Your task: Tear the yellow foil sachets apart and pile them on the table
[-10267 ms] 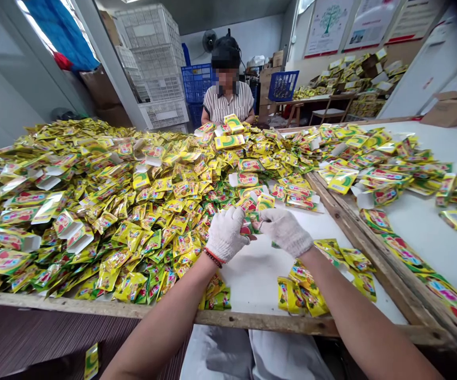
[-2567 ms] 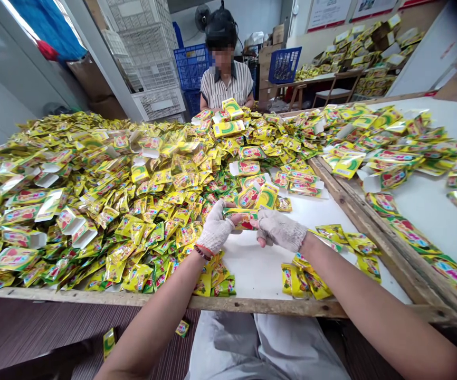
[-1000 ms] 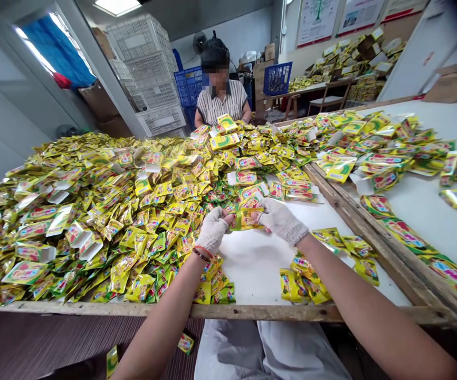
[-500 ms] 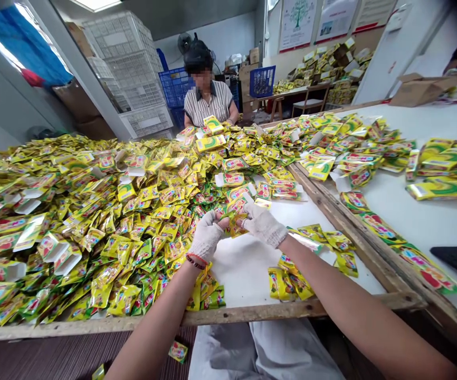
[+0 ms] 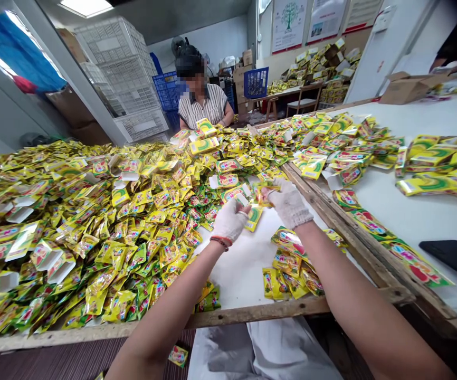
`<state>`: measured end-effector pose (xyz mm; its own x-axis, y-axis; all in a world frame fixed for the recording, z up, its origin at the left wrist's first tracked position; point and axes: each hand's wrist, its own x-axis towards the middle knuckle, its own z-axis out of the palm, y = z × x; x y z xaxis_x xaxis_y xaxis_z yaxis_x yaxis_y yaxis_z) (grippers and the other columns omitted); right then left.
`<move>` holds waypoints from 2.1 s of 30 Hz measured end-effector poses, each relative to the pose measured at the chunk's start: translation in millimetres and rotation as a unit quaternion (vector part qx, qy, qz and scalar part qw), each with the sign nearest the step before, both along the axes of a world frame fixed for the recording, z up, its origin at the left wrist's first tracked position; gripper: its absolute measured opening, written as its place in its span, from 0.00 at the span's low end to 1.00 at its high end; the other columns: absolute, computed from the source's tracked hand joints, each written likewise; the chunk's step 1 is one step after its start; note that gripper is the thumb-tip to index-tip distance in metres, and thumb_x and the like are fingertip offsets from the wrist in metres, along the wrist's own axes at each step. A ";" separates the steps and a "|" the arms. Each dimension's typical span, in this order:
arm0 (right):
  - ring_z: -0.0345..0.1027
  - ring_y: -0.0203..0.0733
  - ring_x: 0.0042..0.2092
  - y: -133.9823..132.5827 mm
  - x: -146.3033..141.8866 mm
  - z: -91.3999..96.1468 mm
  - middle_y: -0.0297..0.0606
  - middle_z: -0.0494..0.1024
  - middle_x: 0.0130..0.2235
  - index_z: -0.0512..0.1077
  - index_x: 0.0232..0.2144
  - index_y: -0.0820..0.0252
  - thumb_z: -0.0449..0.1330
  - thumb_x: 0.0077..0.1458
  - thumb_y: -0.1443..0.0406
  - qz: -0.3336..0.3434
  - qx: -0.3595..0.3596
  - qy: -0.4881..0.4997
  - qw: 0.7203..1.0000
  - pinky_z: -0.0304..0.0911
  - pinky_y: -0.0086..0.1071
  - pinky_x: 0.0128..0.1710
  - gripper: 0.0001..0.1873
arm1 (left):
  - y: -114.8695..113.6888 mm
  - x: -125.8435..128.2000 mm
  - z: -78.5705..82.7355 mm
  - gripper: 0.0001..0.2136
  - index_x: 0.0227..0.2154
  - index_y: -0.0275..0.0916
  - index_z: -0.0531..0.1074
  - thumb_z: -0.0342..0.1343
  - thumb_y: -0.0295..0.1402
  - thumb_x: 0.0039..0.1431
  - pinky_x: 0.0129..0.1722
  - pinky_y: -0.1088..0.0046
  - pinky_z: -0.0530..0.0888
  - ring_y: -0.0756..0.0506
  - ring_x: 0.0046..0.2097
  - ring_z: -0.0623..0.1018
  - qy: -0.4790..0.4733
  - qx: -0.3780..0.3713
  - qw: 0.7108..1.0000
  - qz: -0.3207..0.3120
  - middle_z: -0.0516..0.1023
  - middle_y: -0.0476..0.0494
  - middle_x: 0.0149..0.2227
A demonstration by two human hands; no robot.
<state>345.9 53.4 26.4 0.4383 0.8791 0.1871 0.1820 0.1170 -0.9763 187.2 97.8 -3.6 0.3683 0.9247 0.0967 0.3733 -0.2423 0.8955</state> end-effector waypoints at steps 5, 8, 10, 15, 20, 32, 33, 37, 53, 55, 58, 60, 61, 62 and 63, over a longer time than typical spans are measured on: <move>0.65 0.33 0.26 -2.6 17.6 3.0 0.33 0.75 0.33 0.67 0.36 0.56 0.65 0.42 0.50 -0.061 -0.012 0.105 0.993 0.62 0.26 0.22 0.22 | -14.9 7.4 -8.1 0.27 0.48 0.36 0.67 0.65 0.38 0.44 0.43 0.57 0.70 0.33 0.47 0.73 0.363 0.234 0.901 -0.029 0.72 0.31 0.46; 0.65 0.34 0.25 -2.3 12.9 1.5 0.32 0.73 0.30 0.68 0.33 0.56 0.64 0.42 0.49 -0.072 -0.020 0.092 0.993 0.61 0.27 0.22 0.21 | -22.9 -9.4 -0.6 0.27 0.55 0.39 0.63 0.61 0.33 0.50 0.47 0.56 0.68 0.34 0.51 0.70 0.432 0.343 0.834 -0.015 0.69 0.32 0.51; 0.64 0.34 0.26 -1.7 7.3 0.4 0.32 0.73 0.27 0.68 0.30 0.57 0.63 0.43 0.50 -0.072 -0.009 0.063 0.995 0.62 0.28 0.24 0.19 | -28.2 -26.5 4.1 0.20 0.53 0.42 0.65 0.56 0.33 0.57 0.47 0.55 0.67 0.35 0.50 0.70 0.470 0.380 0.796 -0.045 0.69 0.34 0.50; 0.58 0.32 0.24 0.8 -1.5 -5.4 0.28 0.66 0.21 0.64 0.22 0.58 0.66 0.39 0.55 -0.074 -0.003 0.003 0.997 0.56 0.27 0.23 0.17 | -42.4 -54.7 2.5 0.22 0.42 0.42 0.70 0.57 0.54 0.53 0.44 0.58 0.67 0.37 0.46 0.71 0.465 0.345 0.805 -0.129 0.70 0.39 0.44; 0.57 0.31 0.22 2.6 -10.1 -15.8 0.27 0.66 0.21 0.67 0.27 0.58 0.64 0.41 0.52 -0.015 -0.057 0.029 0.998 0.56 0.26 0.20 0.18 | -41.8 -53.0 -4.7 0.28 0.48 0.42 0.66 0.62 0.52 0.48 0.50 0.57 0.66 0.36 0.50 0.71 0.418 0.258 0.867 -0.089 0.72 0.39 0.46; 0.57 0.35 0.24 0.3 -34.7 -26.0 0.31 0.67 0.20 0.66 0.22 0.57 0.58 0.52 0.51 0.039 -0.096 -0.256 0.961 0.52 0.29 0.24 0.17 | -34.5 -74.9 -8.9 0.22 0.47 0.41 0.66 0.61 0.40 0.50 0.45 0.64 0.71 0.39 0.47 0.73 0.242 0.272 0.930 -0.048 0.69 0.39 0.46; 0.57 0.35 0.24 0.6 -34.6 -27.0 0.31 0.67 0.21 0.66 0.22 0.57 0.57 0.53 0.51 0.027 -0.095 -0.281 0.955 0.51 0.30 0.25 0.18 | -35.8 -74.4 -8.5 0.21 0.46 0.41 0.67 0.61 0.39 0.49 0.45 0.63 0.71 0.39 0.47 0.73 0.246 0.278 0.927 -0.058 0.69 0.39 0.46; 0.62 0.40 0.28 0.7 -43.4 -33.6 0.37 0.73 0.26 0.69 0.25 0.57 0.52 0.58 0.51 -0.052 -0.073 -0.308 0.947 0.54 0.31 0.29 0.18 | -42.1 -69.8 -6.9 0.18 0.43 0.41 0.67 0.61 0.38 0.50 0.44 0.64 0.72 0.40 0.45 0.73 0.245 0.284 0.925 -0.059 0.69 0.40 0.44; 0.70 0.38 0.35 -9.0 -38.5 -18.3 0.38 0.81 0.34 0.79 0.36 0.59 0.59 0.51 0.68 0.172 -0.108 -0.375 0.904 0.62 0.27 0.36 0.11 | -19.1 -86.8 -9.9 0.23 0.51 0.38 0.67 0.60 0.36 0.50 0.46 0.62 0.71 0.39 0.47 0.71 0.297 0.345 0.886 -0.084 0.69 0.38 0.45; 0.70 0.37 0.33 -8.1 -41.7 -19.0 0.37 0.81 0.33 0.80 0.36 0.58 0.59 0.50 0.67 0.181 -0.109 -0.313 0.926 0.62 0.27 0.33 0.11 | -19.9 -85.2 -10.2 0.23 0.51 0.39 0.67 0.59 0.36 0.51 0.46 0.63 0.70 0.39 0.47 0.70 0.294 0.344 0.887 -0.090 0.69 0.38 0.45; 0.64 0.34 0.22 -9.1 -45.5 -17.3 0.35 0.77 0.23 0.78 0.40 0.60 0.59 0.51 0.62 0.153 -0.153 -0.171 0.961 0.56 0.26 0.21 0.14 | -20.2 -84.5 -8.9 0.23 0.51 0.38 0.67 0.59 0.39 0.52 0.45 0.64 0.71 0.40 0.47 0.70 0.280 0.322 0.903 -0.047 0.68 0.38 0.45; 0.58 0.32 0.18 -12.7 -47.2 -15.0 0.31 0.72 0.17 0.76 0.40 0.62 0.59 0.51 0.60 0.163 -0.190 -0.097 0.963 0.51 0.25 0.17 0.16 | -20.3 -85.1 -7.6 0.24 0.51 0.39 0.66 0.59 0.40 0.52 0.45 0.64 0.71 0.40 0.46 0.70 0.278 0.312 0.908 -0.029 0.67 0.39 0.46; 0.56 0.31 0.17 -15.1 -48.3 -14.1 0.30 0.70 0.16 0.75 0.40 0.62 0.60 0.51 0.59 0.193 -0.204 -0.068 0.957 0.49 0.24 0.16 0.16 | -20.6 -85.4 -7.4 0.24 0.51 0.39 0.67 0.59 0.40 0.52 0.45 0.64 0.71 0.40 0.46 0.70 0.279 0.311 0.908 -0.029 0.67 0.39 0.46; 0.56 0.31 0.16 -17.6 -49.7 -13.7 0.29 0.69 0.15 0.74 0.39 0.61 0.60 0.50 0.58 0.237 -0.217 -0.040 0.946 0.48 0.23 0.16 0.15 | -21.2 -85.6 -7.5 0.23 0.51 0.39 0.67 0.58 0.39 0.52 0.46 0.64 0.71 0.40 0.47 0.70 0.280 0.312 0.907 -0.034 0.68 0.39 0.46; 0.56 0.31 0.16 -20.0 -51.5 -13.9 0.29 0.69 0.15 0.72 0.37 0.61 0.60 0.51 0.57 0.284 -0.228 -0.014 0.931 0.47 0.23 0.16 0.15 | -21.9 -85.8 -8.0 0.22 0.50 0.39 0.67 0.58 0.38 0.52 0.47 0.63 0.71 0.40 0.47 0.70 0.278 0.314 0.907 -0.040 0.68 0.39 0.45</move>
<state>294.4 33.4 12.5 -0.1220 0.9585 -0.2577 0.2431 -0.2228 -0.9440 101.4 75.9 -11.5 0.5855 0.7193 0.3740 0.6836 -0.6860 0.2492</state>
